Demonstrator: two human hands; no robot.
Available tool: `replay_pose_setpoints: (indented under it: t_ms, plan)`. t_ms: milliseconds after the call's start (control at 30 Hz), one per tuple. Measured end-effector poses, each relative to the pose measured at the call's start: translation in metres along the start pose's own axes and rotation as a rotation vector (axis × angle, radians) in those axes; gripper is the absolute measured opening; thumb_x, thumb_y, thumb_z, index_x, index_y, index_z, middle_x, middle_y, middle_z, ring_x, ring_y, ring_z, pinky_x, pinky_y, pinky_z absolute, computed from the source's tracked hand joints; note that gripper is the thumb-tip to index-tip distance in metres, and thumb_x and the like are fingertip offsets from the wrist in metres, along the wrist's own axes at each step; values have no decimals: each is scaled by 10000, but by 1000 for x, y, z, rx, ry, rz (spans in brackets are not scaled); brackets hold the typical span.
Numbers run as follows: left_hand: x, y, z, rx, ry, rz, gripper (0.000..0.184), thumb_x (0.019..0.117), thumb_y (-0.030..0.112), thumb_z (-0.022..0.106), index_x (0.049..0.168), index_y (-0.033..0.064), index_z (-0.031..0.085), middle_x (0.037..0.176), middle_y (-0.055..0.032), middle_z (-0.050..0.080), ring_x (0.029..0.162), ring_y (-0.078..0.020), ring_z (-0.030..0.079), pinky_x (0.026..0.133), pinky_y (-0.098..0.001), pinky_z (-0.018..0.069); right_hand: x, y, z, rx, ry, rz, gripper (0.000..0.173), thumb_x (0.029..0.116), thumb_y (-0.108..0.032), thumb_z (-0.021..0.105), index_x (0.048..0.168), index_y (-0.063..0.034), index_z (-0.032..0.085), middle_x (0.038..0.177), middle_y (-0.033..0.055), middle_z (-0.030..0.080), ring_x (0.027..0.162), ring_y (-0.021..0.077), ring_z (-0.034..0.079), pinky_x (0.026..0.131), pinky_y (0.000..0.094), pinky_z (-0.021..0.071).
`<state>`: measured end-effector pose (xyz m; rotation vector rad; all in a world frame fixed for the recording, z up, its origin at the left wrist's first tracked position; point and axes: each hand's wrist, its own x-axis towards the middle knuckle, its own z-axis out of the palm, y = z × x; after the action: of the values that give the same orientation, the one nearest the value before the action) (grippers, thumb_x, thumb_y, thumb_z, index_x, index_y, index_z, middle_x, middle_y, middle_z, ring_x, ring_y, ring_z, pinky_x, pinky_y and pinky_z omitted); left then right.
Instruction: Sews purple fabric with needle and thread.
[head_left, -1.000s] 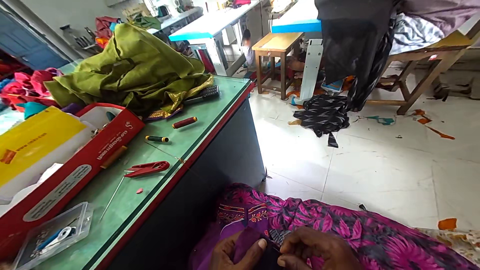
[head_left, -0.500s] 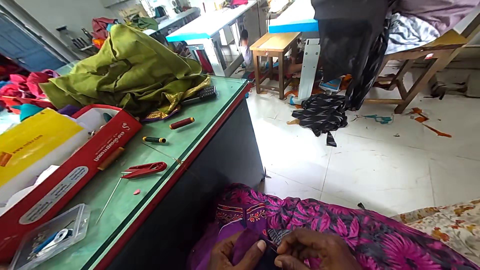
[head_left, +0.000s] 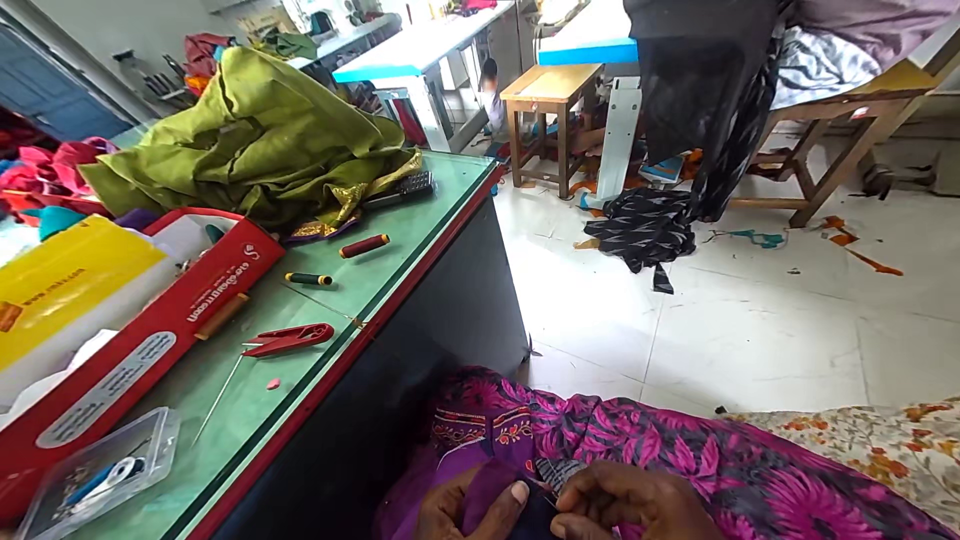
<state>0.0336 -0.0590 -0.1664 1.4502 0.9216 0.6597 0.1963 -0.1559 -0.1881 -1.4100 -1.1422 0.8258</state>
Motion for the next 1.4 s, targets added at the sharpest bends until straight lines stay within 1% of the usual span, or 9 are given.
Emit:
replay_pose_setpoints:
  t_ms: [367, 500, 700, 900, 1033, 1133, 1233, 1300, 1400]
  plan:
    - [-1, 1, 3, 3, -28, -10, 195, 912, -35, 595, 888, 111, 722, 790, 151, 719, 750, 67, 668, 724, -169, 566, 1, 1, 0, 41, -2, -21, 149, 896, -73, 744, 967, 57, 722, 863, 101, 736, 731, 56, 694, 701, 194, 577]
    - [0, -6, 2, -28, -103, -27, 151, 926, -10, 604, 952, 63, 733, 864, 107, 742, 817, 35, 689, 788, -204, 583, 4, 5, 2, 123, 13, -57, 157, 895, -67, 749, 961, 66, 698, 871, 76, 727, 753, 18, 686, 716, 171, 576]
    - [2, -13, 3, 16, -120, 48, 111, 894, -14, 667, 982, 20, 726, 910, 101, 739, 854, 54, 677, 814, -188, 575, 7, 12, 5, 124, 2, -96, 209, 920, -91, 730, 1051, 68, 693, 894, 79, 715, 779, 30, 684, 724, 178, 579]
    - [3, -17, 3, 143, -120, 204, 107, 868, 4, 708, 947, -63, 736, 982, -4, 749, 944, 50, 668, 887, -162, 547, 9, 14, 11, 96, 63, -97, 170, 942, -113, 710, 979, 52, 708, 892, 89, 701, 756, 30, 659, 694, 168, 561]
    - [1, -15, 4, 199, -131, 223, 130, 866, 11, 720, 950, -87, 737, 990, -62, 754, 950, 31, 677, 892, -167, 547, 8, 13, 10, 69, 79, -52, 161, 943, -122, 702, 935, 38, 717, 903, 88, 686, 777, 37, 661, 682, 166, 561]
    - [0, -15, 4, 194, -148, 194, 144, 877, 20, 713, 970, -89, 732, 990, -53, 752, 934, 37, 674, 882, -168, 548, 10, 16, 12, 145, 134, -110, 200, 986, -146, 644, 946, 46, 682, 910, 64, 655, 809, 1, 613, 710, 141, 519]
    - [-1, -15, 5, 173, -124, 158, 132, 882, 26, 711, 973, -65, 739, 961, -23, 756, 901, 34, 684, 862, -182, 565, 12, 17, 12, 321, 159, -145, 201, 1043, -201, 560, 979, -21, 622, 935, -58, 611, 831, -81, 579, 724, 112, 508]
    - [-2, -11, 6, 170, -76, 115, 106, 878, 30, 713, 957, -35, 738, 900, 30, 750, 842, 56, 680, 815, -173, 570, 11, 15, 8, 408, 116, -117, 138, 1058, -189, 527, 1007, -73, 582, 915, -110, 612, 805, -85, 585, 707, 121, 515]
    - [-1, -10, 5, 148, -35, 90, 82, 872, 19, 710, 946, -8, 736, 856, 76, 741, 803, 67, 677, 782, -169, 575, 7, 10, 4, 422, 2, -37, 80, 1029, -112, 564, 1023, -36, 589, 873, -85, 622, 759, -54, 598, 690, 148, 523]
